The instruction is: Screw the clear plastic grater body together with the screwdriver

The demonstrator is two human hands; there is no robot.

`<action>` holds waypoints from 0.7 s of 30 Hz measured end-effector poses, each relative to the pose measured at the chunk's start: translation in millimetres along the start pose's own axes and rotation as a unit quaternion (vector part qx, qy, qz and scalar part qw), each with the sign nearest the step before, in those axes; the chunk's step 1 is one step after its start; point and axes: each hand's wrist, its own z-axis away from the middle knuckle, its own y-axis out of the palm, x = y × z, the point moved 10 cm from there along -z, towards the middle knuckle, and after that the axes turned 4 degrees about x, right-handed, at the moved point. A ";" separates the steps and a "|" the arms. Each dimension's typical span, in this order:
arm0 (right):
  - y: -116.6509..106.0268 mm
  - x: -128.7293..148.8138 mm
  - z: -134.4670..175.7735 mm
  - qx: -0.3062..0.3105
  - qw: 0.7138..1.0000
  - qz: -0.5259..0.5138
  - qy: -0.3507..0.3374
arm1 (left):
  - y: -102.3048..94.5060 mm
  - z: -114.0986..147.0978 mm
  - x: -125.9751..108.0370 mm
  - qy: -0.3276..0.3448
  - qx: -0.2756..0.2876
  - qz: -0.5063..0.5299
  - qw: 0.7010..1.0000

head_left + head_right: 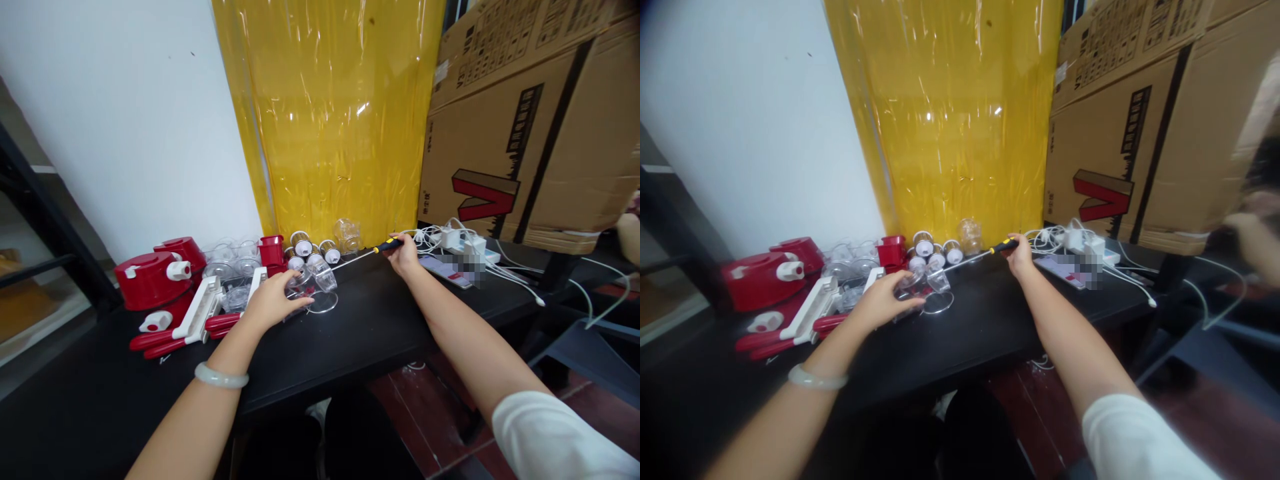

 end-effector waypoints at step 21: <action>0.6 -2.4 1.1 -0.015 1.000 0.024 0.003 | 2.0 -0.9 4.7 0.007 -0.004 0.000 1.000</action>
